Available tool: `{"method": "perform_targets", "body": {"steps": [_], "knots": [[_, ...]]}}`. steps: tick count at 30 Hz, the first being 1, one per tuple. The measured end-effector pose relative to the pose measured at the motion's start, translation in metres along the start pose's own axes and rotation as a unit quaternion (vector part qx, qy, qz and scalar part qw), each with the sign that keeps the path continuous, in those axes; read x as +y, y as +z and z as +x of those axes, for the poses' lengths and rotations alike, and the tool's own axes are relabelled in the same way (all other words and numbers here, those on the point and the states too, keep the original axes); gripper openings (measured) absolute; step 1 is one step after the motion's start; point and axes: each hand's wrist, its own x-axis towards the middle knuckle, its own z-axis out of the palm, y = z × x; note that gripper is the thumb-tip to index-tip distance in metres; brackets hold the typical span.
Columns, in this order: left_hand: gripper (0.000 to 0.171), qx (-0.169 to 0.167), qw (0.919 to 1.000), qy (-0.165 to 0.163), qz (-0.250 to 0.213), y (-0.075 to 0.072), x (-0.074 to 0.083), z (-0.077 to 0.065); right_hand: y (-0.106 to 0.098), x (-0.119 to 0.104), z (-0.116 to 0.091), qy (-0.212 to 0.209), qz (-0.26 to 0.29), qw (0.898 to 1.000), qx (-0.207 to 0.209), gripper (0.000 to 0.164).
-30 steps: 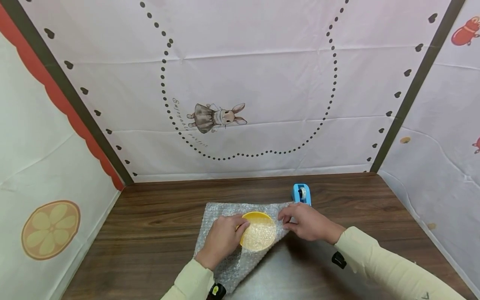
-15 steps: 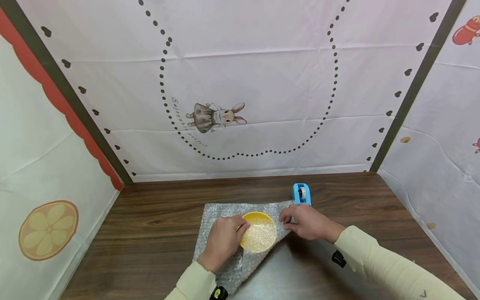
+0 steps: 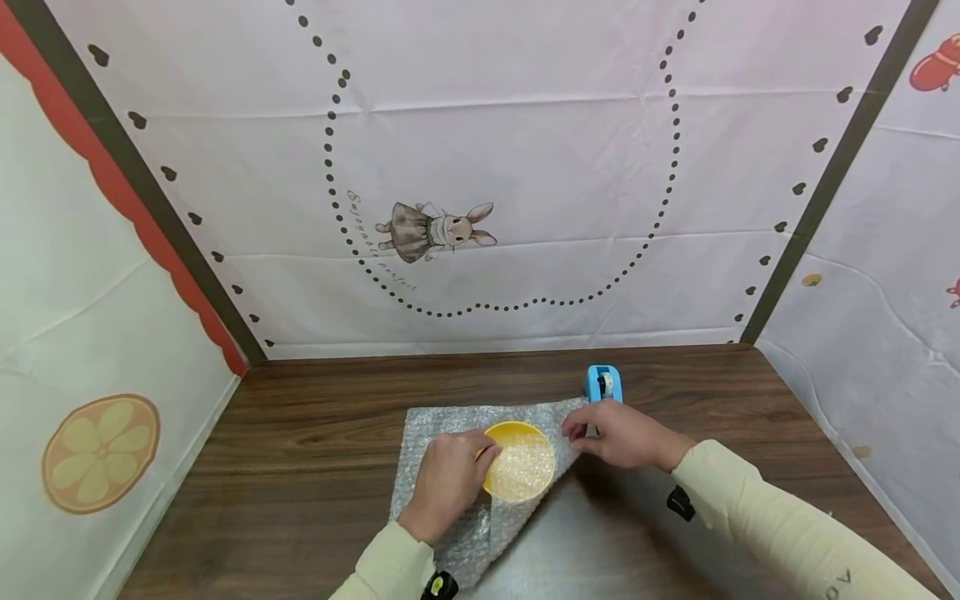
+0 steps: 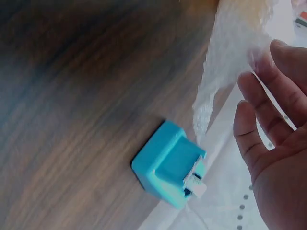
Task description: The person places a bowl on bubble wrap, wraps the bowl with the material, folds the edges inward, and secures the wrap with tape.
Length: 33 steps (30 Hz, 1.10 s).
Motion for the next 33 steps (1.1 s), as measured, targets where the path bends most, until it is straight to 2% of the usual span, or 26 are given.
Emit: {"method": "perform_targets", "body": {"steps": [4, 10, 18, 24, 33], "knots": [[0.009, -0.005, 1.0000, -0.007, -0.002, -0.001, 0.001, -0.001, -0.007, 0.004, 0.003, 0.005, -0.010, 1.000, 0.002, 0.015], [0.011, 0.001, 1.0000, -0.009, 0.002, -0.002, 0.002, 0.000, -0.016, 0.009, 0.011, 0.043, -0.032, 0.999, 0.006, 0.017], [0.010, -0.010, 0.9998, -0.019, -0.002, -0.003, 0.004, -0.001, -0.017, 0.013, 0.018, 0.027, -0.100, 0.994, 0.024, 0.028], [0.009, -0.003, 0.9999, -0.016, 0.003, -0.001, 0.004, -0.002, -0.016, 0.014, 0.027, 0.030, -0.178, 0.983, 0.022, 0.031], [0.009, -0.006, 0.9998, -0.019, 0.000, -0.002, 0.006, -0.003, -0.012, 0.021, 0.046, 0.099, -0.254, 0.962, -0.019, 0.013]]}}
